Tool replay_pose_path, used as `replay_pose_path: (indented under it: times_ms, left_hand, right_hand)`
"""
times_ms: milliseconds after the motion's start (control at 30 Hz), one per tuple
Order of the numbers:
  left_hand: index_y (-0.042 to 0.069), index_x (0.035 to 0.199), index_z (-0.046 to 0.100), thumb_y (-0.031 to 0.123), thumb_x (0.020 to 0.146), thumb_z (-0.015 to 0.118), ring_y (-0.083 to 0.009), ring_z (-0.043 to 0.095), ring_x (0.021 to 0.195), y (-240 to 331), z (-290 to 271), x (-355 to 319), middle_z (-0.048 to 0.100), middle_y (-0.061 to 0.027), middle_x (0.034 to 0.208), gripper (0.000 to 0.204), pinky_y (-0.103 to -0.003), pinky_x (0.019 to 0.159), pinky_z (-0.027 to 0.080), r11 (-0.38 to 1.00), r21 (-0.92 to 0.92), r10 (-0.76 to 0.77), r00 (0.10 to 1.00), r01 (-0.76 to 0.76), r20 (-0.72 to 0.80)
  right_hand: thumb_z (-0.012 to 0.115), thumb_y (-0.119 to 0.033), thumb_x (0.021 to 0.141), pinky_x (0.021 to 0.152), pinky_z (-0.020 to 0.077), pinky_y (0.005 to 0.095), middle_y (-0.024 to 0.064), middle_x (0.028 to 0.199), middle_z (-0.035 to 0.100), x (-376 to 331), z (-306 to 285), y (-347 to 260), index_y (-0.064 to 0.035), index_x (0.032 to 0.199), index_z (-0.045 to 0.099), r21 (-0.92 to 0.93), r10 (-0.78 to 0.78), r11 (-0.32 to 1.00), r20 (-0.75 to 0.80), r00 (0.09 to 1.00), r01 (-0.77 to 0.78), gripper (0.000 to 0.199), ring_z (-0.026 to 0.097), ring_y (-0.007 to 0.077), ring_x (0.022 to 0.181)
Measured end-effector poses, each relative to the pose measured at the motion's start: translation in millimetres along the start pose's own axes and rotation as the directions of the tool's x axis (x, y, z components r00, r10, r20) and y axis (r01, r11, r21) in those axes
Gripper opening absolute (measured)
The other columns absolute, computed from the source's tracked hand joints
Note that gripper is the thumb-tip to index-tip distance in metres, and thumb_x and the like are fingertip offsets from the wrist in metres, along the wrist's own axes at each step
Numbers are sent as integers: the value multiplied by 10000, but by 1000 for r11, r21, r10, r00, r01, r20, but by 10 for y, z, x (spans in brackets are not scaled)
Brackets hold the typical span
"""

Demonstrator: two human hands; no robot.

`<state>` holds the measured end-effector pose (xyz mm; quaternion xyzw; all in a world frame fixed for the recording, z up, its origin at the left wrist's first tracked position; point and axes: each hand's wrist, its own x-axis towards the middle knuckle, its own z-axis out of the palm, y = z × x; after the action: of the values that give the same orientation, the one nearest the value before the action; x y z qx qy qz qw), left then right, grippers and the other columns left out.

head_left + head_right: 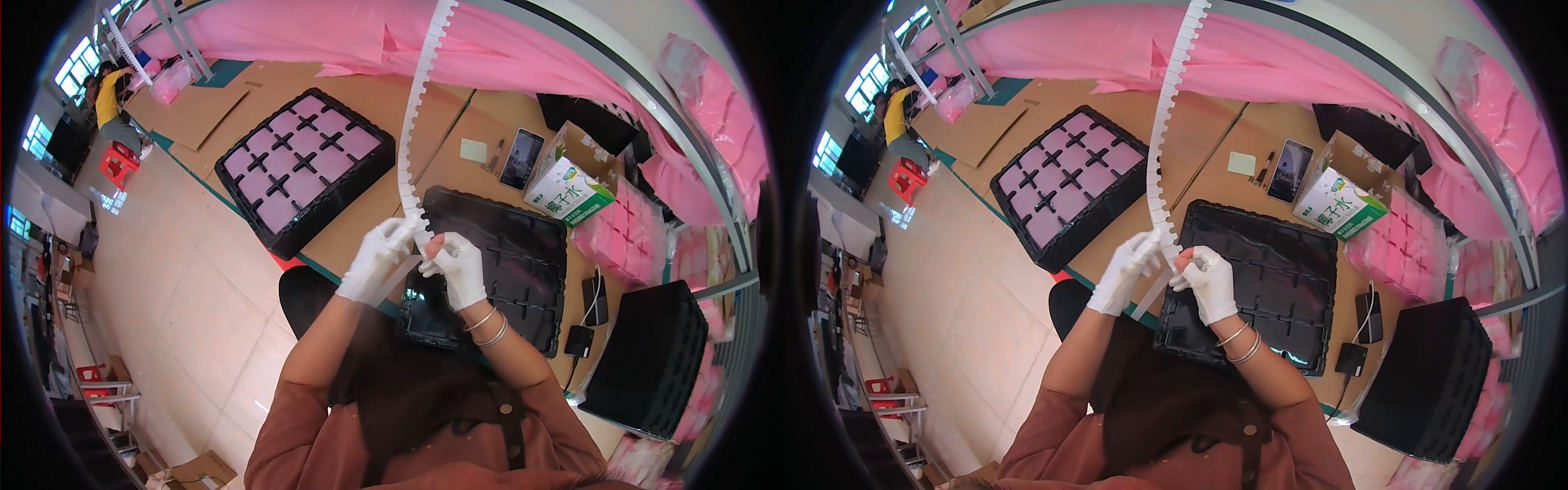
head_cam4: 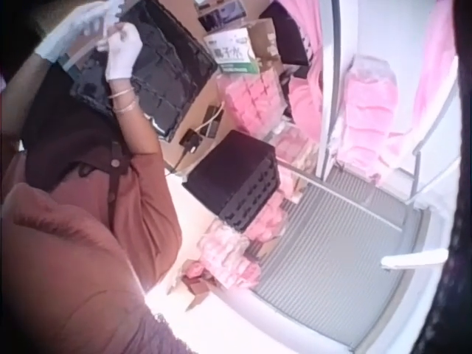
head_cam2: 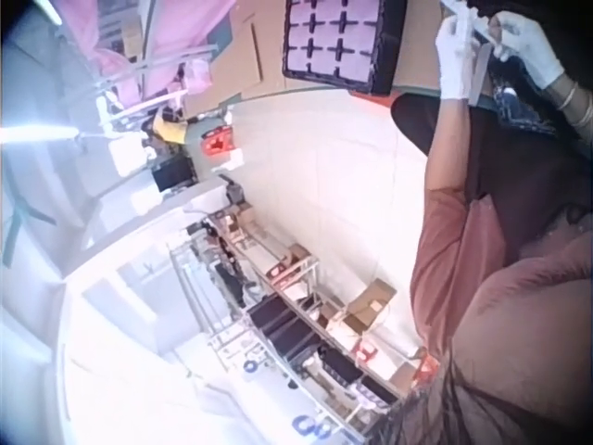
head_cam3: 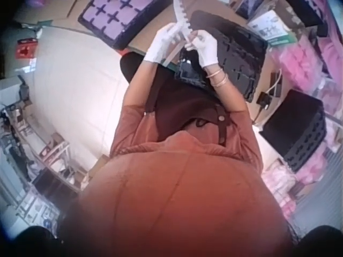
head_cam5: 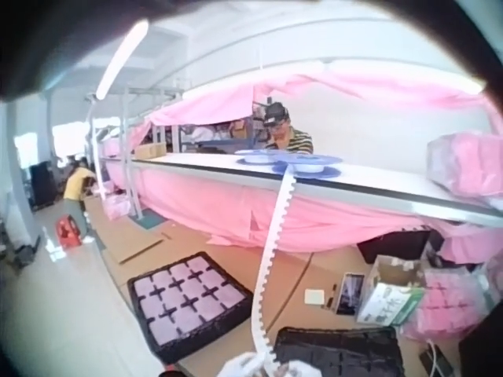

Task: The person assembles black plastic trays by hand, inserting pink foam inserts and small white plastic components into them.

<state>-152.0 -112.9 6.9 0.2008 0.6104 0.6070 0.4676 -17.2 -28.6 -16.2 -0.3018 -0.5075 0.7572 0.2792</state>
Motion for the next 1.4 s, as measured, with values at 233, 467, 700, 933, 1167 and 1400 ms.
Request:
replay_pose_path:
  times_ms: [233,467,700,933,1167,1400]
  left_hand:
    - [56,976,633,224,847,691,-17,412,523,-136,62,274,612,0,742,219,-179,469,269,946,-286,77,965,-151,-252]
    - [47,984,639,238,859,684,-45,566,693,-203,-93,349,619,-2,798,233,-175,511,285,953,-235,123,954,-190,-275]
    - [44,1037,625,225,864,678,-43,564,707,-110,15,239,607,30,819,256,-165,553,295,926,-311,133,955,-216,-266]
    - [49,884,626,175,866,677,-45,521,596,-42,292,170,608,11,759,137,-194,516,399,922,-360,71,976,-143,-208]
    - [82,902,642,258,868,672,-11,380,500,55,333,294,581,40,694,182,-174,473,254,964,-262,35,996,-55,-83]
    - [69,949,655,254,863,675,-12,492,589,12,182,313,611,29,787,205,-174,479,257,952,-236,150,969,-195,-196]
  right_hand:
    - [689,-17,702,621,493,255,63,807,601,33,-24,-156,-24,731,662,-581,-598,639,36,800,504,40,614,179,744]
    - [725,-36,650,728,494,354,101,914,602,1239,-774,160,-55,692,665,-956,-310,112,227,923,272,75,592,286,840]
    - [747,-76,684,731,500,339,109,938,603,1135,-527,122,-44,975,628,-907,-359,375,50,932,193,316,619,243,808]
    - [694,-84,819,683,439,207,-13,821,631,396,-61,58,-7,885,652,-96,-38,994,62,997,44,110,551,55,753]
    - [719,-32,686,738,458,276,56,800,616,44,-70,-124,-47,748,665,-542,-601,664,21,799,514,83,578,202,765]
    - [735,-124,650,733,446,364,42,893,610,-249,-388,20,-99,714,685,-822,-124,321,455,882,470,85,562,238,866]
